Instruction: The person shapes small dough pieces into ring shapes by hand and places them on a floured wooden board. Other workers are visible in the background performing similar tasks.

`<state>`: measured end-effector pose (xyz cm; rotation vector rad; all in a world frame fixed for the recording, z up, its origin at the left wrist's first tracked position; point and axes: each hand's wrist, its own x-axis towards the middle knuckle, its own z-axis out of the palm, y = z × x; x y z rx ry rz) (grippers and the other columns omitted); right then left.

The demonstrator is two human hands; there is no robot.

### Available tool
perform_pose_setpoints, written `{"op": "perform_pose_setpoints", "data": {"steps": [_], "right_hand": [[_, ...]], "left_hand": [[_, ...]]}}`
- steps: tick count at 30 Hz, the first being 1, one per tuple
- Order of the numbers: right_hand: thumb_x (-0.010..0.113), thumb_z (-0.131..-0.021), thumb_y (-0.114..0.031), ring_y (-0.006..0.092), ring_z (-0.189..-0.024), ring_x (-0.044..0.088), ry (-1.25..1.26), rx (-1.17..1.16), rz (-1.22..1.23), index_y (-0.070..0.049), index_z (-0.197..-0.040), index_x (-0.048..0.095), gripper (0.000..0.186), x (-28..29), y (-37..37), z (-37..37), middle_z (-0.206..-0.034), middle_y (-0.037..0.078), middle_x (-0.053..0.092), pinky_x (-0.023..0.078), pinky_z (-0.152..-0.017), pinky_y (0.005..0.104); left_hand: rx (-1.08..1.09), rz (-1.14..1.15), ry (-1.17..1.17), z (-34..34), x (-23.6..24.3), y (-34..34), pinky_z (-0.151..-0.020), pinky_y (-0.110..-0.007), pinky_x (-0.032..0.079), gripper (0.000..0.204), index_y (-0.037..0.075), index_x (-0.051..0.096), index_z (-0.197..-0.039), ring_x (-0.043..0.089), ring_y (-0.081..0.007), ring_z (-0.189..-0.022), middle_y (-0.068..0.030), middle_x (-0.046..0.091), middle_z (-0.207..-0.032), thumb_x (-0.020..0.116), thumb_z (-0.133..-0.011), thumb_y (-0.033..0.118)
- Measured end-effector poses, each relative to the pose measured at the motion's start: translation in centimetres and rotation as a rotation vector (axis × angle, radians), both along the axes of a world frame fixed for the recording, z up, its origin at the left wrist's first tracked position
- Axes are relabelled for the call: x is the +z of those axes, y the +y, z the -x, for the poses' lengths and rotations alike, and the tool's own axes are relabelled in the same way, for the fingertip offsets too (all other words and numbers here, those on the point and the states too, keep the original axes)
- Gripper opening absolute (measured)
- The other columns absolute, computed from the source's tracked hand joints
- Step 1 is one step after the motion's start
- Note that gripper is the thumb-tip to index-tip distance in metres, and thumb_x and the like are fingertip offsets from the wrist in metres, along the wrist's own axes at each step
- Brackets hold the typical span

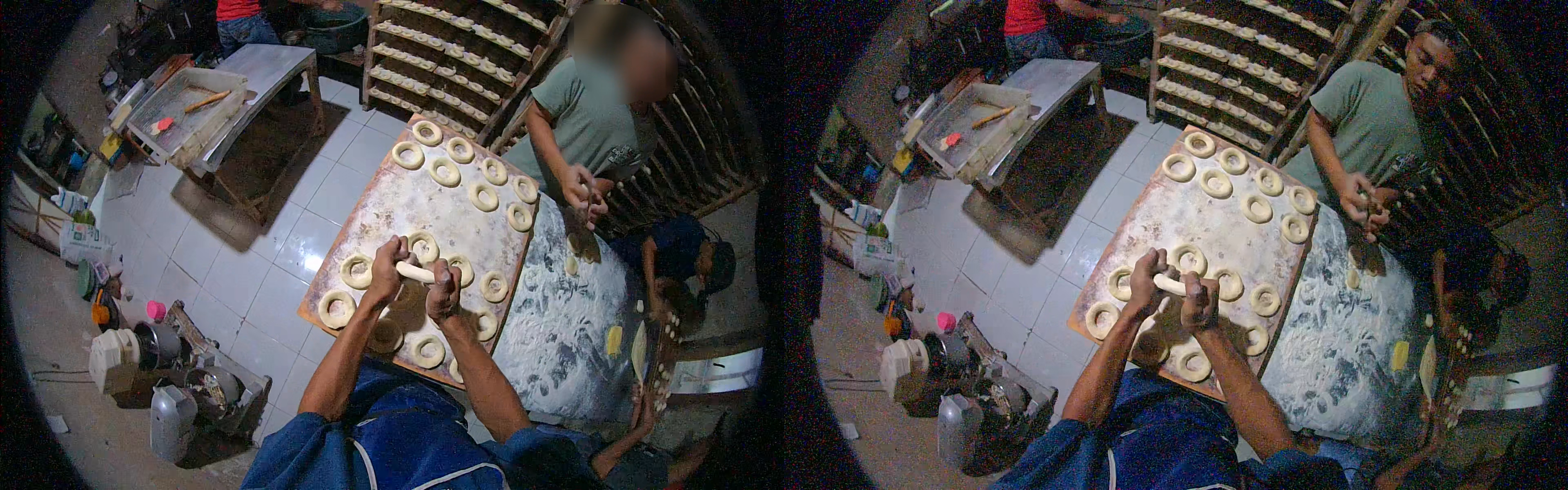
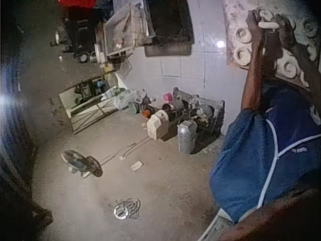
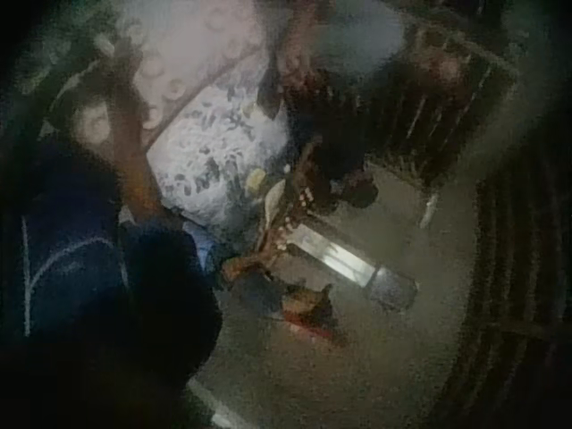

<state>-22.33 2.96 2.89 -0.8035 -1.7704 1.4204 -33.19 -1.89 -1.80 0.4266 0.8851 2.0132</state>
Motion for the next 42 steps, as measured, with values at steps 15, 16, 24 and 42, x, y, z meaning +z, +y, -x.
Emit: {"op": "perform_pose_setpoints", "data": {"steps": [15, 16, 24, 42], "right_hand": [[0.043, -0.084, -0.064, 0.0085, -0.064, 0.048, 0.05, 0.494, 0.107, 0.0, -0.074, 0.059, 0.067, 2.5, 3.6, 5.8, -0.066, 0.002, 0.056, 0.039, -0.06, 0.0259], [0.045, -0.083, -0.063, 0.0085, -0.064, 0.049, 0.083, 0.521, 0.038, 0.0, -0.074, 0.059, 0.066, 3.4, 4.1, 6.3, -0.068, 0.002, 0.057, 0.04, -0.061, 0.0257], [0.068, -0.075, -0.027, 0.041, -0.112, 0.049, -0.725, 0.209, -0.497, 0.011, -0.131, 0.026, 0.08, 2.8, 3.3, 5.2, -0.119, 0.03, 0.05, 0.043, -0.092, 0.043], [0.059, -0.084, -0.019, 0.0318, -0.084, 0.059, -0.767, -0.761, -0.478, -0.001, -0.12, 0.05, 0.041, -15.5, 33.8, -35.5, -0.092, 0.019, 0.061, 0.046, -0.073, 0.0441]], "left_hand": [[0.312, 0.239, 0.228, 7.0, 2.5, -1.5, -0.051, -0.03, 0.034, 0.039, 0.009, 0.037, -0.067, 0.037, -0.012, -0.057, -0.0004, 0.035, -0.061, 0.035, -0.093, 0.037], [0.341, 0.124, 0.26, 7.6, 3.9, -1.5, -0.05, -0.029, 0.033, 0.039, 0.009, 0.037, -0.067, 0.037, -0.0118, -0.056, 0.0001, 0.035, -0.061, 0.035, -0.094, 0.037], [0.679, 1.024, 1.471, 13.1, -4.8, -0.9, -0.066, -0.043, 0.042, 0.029, -0.002, 0.053, -0.075, 0.053, -0.0312, -0.072, -0.0195, 0.055, -0.076, 0.043, -0.09, 0.021], [0.267, 0.524, 1.538, 6.8, 1.7, 3.4, -0.079, -0.035, 0.045, 0.038, 0.004, 0.058, -0.108, 0.055, -0.0289, -0.09, -0.0123, 0.055, -0.095, 0.065, -0.07, 0.003]]}}
